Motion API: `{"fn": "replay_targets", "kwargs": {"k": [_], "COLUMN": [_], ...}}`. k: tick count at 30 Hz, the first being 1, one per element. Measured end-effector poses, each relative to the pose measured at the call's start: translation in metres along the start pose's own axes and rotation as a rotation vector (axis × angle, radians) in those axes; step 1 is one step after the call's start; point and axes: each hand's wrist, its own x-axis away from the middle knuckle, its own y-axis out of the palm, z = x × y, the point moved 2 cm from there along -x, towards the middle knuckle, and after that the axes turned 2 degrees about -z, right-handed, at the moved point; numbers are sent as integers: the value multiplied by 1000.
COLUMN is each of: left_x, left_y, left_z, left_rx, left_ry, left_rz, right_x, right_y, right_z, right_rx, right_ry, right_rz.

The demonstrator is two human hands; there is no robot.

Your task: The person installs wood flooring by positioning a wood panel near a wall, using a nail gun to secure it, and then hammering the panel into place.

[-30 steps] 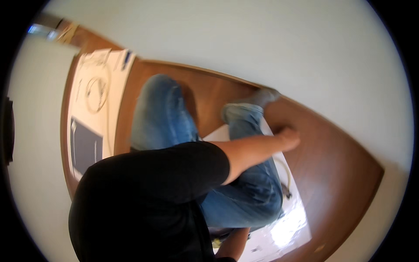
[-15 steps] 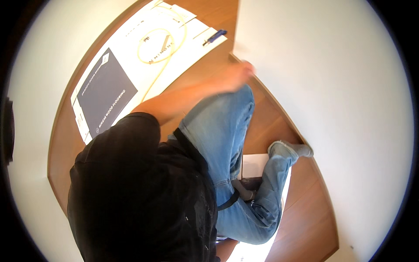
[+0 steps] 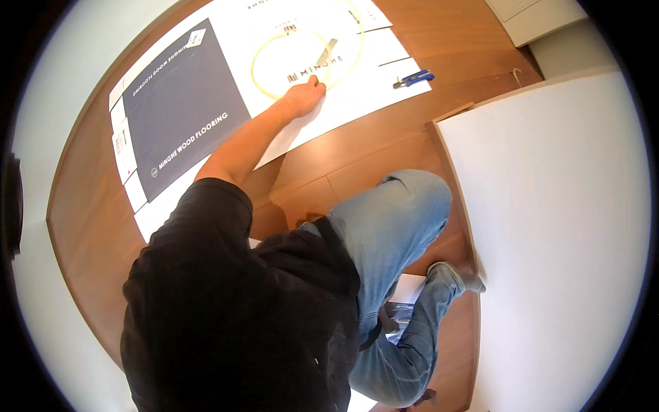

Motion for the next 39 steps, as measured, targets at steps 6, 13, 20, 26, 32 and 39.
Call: {"fn": "replay_targets", "kwargs": {"k": [6, 13, 20, 26, 32, 39], "left_x": [89, 250, 124, 105, 102, 106], "left_y": [-40, -128, -22, 4, -2, -2], "left_z": [-184, -308, -231, -195, -193, -201], "left_rx": [-250, -567, 166, -18, -42, 17], "left_ry": [-314, -649, -685, -695, -756, -764], "left_rz": [149, 445, 576, 585, 465, 422], "right_x": [37, -45, 29, 58, 81, 122], "right_y": [-56, 78, 364, 564, 768, 908], "right_z": [-111, -203, -343, -414, -446, -485], "right_rx": [-49, 185, 347, 656, 862, 799], "right_ry": [-22, -280, -602, -1096, -1388, -1494], "right_rz": [-30, -794, -1208, -1047, -894, -873]}}
